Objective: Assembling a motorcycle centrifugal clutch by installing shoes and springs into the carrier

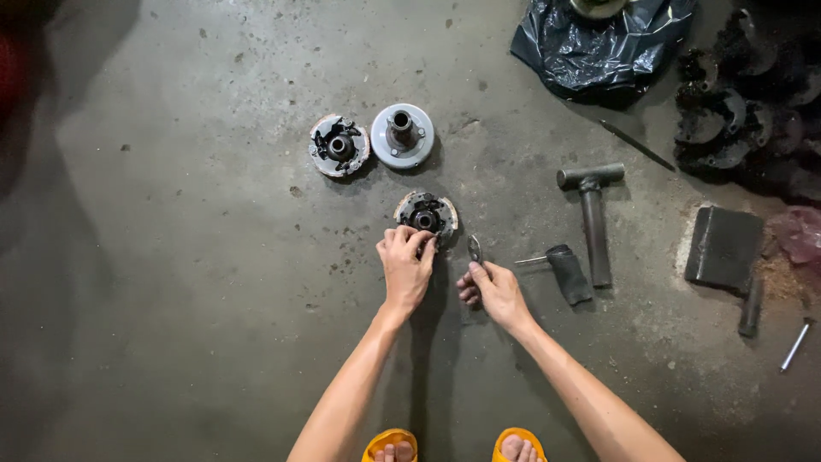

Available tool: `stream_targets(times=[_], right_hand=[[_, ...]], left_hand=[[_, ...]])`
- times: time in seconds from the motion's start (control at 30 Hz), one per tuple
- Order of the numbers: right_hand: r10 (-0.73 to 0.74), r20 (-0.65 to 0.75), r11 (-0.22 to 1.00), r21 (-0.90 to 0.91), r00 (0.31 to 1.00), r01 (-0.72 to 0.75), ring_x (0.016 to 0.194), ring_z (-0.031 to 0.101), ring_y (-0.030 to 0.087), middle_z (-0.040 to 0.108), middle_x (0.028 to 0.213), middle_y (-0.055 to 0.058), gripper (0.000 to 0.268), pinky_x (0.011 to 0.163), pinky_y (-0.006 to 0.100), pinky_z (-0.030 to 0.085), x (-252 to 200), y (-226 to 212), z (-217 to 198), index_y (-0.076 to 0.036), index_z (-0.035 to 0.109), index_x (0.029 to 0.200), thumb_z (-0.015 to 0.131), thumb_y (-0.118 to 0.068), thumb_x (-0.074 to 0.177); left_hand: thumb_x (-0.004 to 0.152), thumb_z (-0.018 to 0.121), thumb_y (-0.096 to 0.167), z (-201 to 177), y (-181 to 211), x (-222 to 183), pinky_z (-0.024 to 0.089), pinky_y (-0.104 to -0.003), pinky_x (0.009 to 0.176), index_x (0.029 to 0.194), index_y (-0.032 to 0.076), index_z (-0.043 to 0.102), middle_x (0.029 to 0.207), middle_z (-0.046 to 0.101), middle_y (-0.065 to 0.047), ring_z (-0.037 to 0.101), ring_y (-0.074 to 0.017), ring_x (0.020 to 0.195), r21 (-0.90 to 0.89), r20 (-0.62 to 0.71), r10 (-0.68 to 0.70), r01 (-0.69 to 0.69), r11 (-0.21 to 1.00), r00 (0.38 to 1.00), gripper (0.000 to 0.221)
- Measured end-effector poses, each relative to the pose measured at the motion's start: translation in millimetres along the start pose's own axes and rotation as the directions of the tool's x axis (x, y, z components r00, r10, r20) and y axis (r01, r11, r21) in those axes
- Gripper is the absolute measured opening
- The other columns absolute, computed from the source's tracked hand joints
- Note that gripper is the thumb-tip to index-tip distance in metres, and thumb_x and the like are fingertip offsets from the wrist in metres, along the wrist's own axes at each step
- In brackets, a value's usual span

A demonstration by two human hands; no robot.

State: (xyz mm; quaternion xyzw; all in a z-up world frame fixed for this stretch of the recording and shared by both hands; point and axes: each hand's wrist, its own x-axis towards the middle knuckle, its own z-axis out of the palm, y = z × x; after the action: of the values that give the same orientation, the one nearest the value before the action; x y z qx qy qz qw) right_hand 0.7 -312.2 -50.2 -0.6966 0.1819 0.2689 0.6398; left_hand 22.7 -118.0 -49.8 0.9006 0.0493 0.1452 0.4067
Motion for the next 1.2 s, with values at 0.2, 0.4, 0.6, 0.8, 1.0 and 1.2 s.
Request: stream_targets(times=[0.2,0.4,0.6,0.8,1.0,1.2], right_hand=[[-0.103,0.009,0.992,-0.073,0.995,0.103,0.057,0.074,0.028,0.074,0.076,0.026,0.040,0.051,0.038,0.064,9,-2,12,0.010,0.070,0.089,0.054,-0.021,0.108],[-0.580,-0.007,0.685,-0.546,0.815,0.482,0.052,0.071,0.023,0.069,0.058,0.005,0.025,0.051,0.035,0.057,-33,-102,44,-0.010,0.070,0.097,0.052,-0.023,0.109],[-0.240,0.142,0.493,-0.835,0.960,0.246,0.069,0.076,0.037,0.074,0.071,0.019,0.039,0.057,0.047,0.059,15,-52,36,-0.006,0.070,0.084,0.051,-0.035,0.103],[-0.634,0.173,0.376,-0.783,0.754,0.496,0.105,0.064,0.059,0.064,0.109,0.045,0.046,0.092,0.063,0.051,9,-154,-5,0.021,0.056,0.124,0.064,-0.019,0.101],[-0.178,0.071,-0.075,-0.995,0.982,0.058,0.076,0.076,0.032,0.073,0.081,0.011,0.028,0.064,0.047,0.061,-28,-45,-74,-0.012,0.071,0.089,0.070,-0.039,0.083],[-0.139,0.209,-0.294,-0.942,0.968,0.161,0.079,0.075,0.029,0.069,0.080,0.010,0.016,0.064,0.037,0.061,-89,46,-106,-0.007,0.068,0.092,0.074,-0.019,0.082]], left_hand=[[0.089,0.075,0.018,4,-8,-2,0.042,-0.037,0.088,0.095,0.021,0.071,0.091,0.057,0.005,0.055,-0.0184,0.095,0.084,0.028,0.047,-0.050,0.995,0.998,0.008],[0.086,0.074,0.016,-2,-4,4,0.041,-0.036,0.087,0.095,0.023,0.065,0.091,0.054,0.006,0.055,-0.0171,0.092,0.163,0.014,0.214,-0.214,0.963,0.977,0.015],[0.086,0.073,0.016,0,-5,4,0.040,-0.035,0.085,0.094,0.023,0.065,0.089,0.054,0.006,0.054,-0.0170,0.091,0.184,0.010,0.228,-0.226,0.957,0.974,0.013],[0.091,0.075,0.023,0,-9,2,0.042,-0.035,0.088,0.098,0.025,0.068,0.094,0.057,0.008,0.056,-0.0147,0.093,0.148,0.006,0.195,-0.193,0.970,0.981,0.011],[0.059,0.100,0.034,-40,-3,25,0.024,-0.069,0.116,0.154,0.003,0.039,0.155,0.038,-0.025,0.038,-0.0441,0.139,0.124,0.256,0.155,-0.192,0.974,0.954,0.117],[0.055,0.095,0.041,-22,-24,43,0.028,-0.071,0.116,0.157,0.001,0.033,0.152,0.043,-0.023,0.047,-0.0369,0.135,0.273,0.390,0.157,-0.277,0.922,0.907,0.126]])
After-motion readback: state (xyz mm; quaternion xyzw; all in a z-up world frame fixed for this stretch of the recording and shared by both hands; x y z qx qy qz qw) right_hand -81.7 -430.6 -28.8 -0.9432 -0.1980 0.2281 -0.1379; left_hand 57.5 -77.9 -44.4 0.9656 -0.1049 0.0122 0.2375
